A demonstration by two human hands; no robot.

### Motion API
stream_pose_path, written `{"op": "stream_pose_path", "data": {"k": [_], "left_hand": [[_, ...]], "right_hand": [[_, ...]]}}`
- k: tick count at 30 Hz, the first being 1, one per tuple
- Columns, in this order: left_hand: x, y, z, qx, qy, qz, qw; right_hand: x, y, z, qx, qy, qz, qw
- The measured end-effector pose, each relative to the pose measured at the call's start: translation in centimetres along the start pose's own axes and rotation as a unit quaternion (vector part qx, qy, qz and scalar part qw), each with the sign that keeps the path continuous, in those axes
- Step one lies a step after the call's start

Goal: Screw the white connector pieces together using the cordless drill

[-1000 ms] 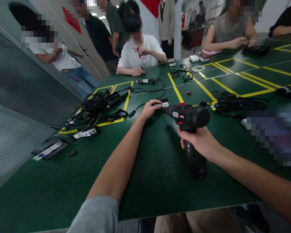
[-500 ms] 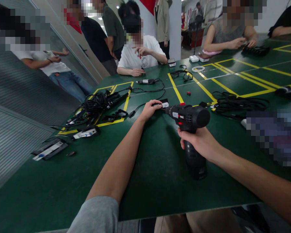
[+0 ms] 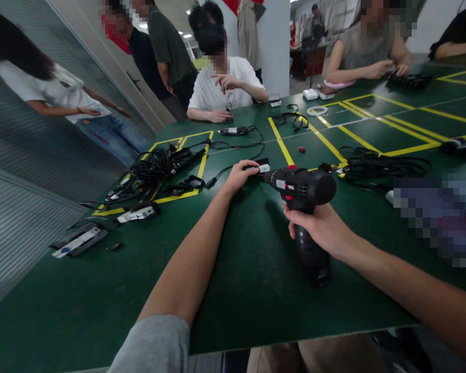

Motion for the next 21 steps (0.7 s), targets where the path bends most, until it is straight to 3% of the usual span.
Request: {"op": "stream_pose_path", "data": {"k": [21], "left_hand": [[0.00, -0.03, -0.12, 0.001, 0.010, 0.001, 1.000]], "right_hand": [[0.05, -0.07, 0.27, 0.010, 0.001, -0.002, 1.000]]}}
Point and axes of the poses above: each hand's wrist, its own y-axis away from the middle knuckle, its own x-axis out of the back of the hand, z = x × y, the point moved 5 cm from there along -y, towards the middle knuckle, and after that the axes turned 11 degrees about x, right-handed, at the moved point
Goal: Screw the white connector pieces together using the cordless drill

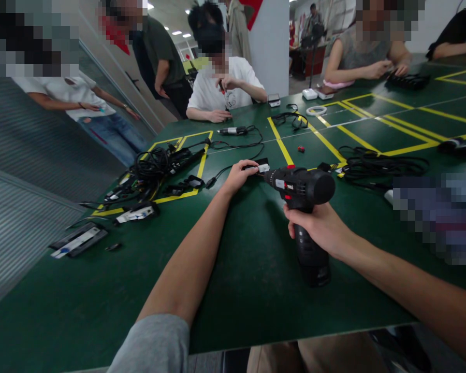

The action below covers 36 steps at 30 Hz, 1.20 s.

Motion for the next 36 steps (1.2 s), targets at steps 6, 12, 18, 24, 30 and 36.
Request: {"op": "stream_pose_path", "data": {"k": [6, 12, 18, 24, 30, 36], "left_hand": [[0.00, -0.12, -0.16, -0.010, -0.001, 0.001, 1.000], [-0.03, -0.12, -0.01, -0.015, -0.002, 0.005, 1.000], [-0.07, -0.16, -0.05, 0.000, 0.005, 0.009, 1.000], [-0.02, -0.22, -0.16, -0.003, 0.004, 0.011, 1.000], [-0.07, -0.04, -0.03, 0.002, 0.003, 0.007, 1.000], [-0.07, -0.13, -0.08, -0.003, -0.003, 0.008, 1.000]], "right_hand": [[-0.10, 0.09, -0.15, -0.011, -0.010, 0.006, 1.000], [-0.11, 0.11, -0.35, -0.012, -0.009, 0.008, 1.000], [0.03, 0.11, -0.43, -0.011, 0.003, 0.010, 1.000], [-0.02, 0.13, -0.32, -0.018, 0.004, 0.006, 1.000], [-0.03, 0.14, -0.23, -0.013, -0.001, 0.005, 1.000], [0.02, 0.08, -0.30, -0.015, -0.002, 0.008, 1.000]]}}
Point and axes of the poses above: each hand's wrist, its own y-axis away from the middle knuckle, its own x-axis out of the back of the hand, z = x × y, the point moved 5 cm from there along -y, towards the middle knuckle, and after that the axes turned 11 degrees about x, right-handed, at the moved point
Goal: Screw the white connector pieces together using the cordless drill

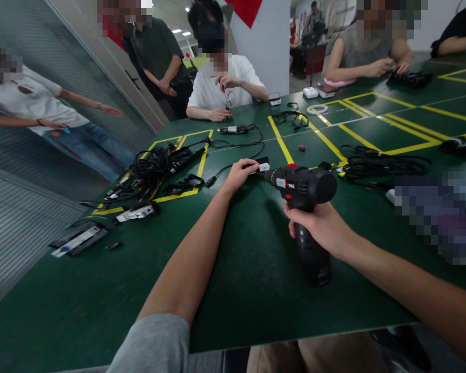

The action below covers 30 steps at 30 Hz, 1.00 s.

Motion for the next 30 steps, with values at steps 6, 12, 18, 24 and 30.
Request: {"op": "stream_pose_path", "data": {"k": [6, 12, 18, 24, 30], "left_hand": [[0.00, -0.02, 0.07, 0.004, -0.002, 0.002, 1.000], [-0.03, 0.15, 0.28, 0.009, 0.003, 0.003, 1.000], [0.00, 0.12, 0.19, 0.009, 0.007, 0.001, 1.000], [0.02, 0.11, 0.14, 0.011, 0.004, -0.003, 1.000], [-0.01, -0.01, 0.09, 0.007, 0.004, 0.000, 1.000]], "right_hand": [[-0.05, 0.08, -0.10, -0.004, -0.006, 0.005, 1.000], [0.04, 0.14, -0.17, -0.016, -0.009, 0.018, 1.000], [-0.03, 0.13, -0.27, -0.013, -0.010, 0.021, 1.000], [-0.06, 0.16, -0.41, -0.022, -0.004, 0.026, 0.999], [-0.03, 0.18, -0.29, -0.024, -0.003, 0.022, 0.999]]}}
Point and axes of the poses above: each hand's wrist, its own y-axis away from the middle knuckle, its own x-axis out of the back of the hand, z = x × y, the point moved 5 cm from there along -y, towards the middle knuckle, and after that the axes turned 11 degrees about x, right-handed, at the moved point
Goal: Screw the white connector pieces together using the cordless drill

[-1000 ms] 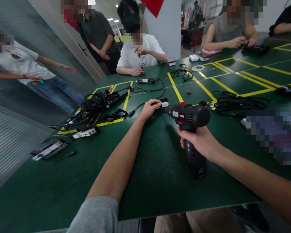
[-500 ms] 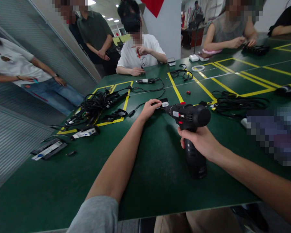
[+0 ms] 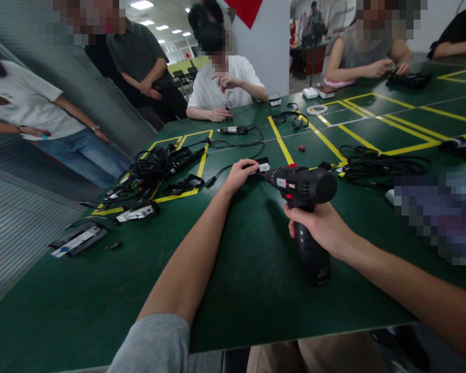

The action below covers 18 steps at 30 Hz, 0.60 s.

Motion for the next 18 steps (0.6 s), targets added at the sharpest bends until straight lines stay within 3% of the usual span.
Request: {"op": "stream_pose_path", "data": {"k": [18], "left_hand": [[0.02, 0.12, 0.15, -0.005, 0.001, -0.001, 1.000]], "right_hand": [[0.00, -0.03, 0.16, 0.009, -0.001, -0.015, 1.000]]}}
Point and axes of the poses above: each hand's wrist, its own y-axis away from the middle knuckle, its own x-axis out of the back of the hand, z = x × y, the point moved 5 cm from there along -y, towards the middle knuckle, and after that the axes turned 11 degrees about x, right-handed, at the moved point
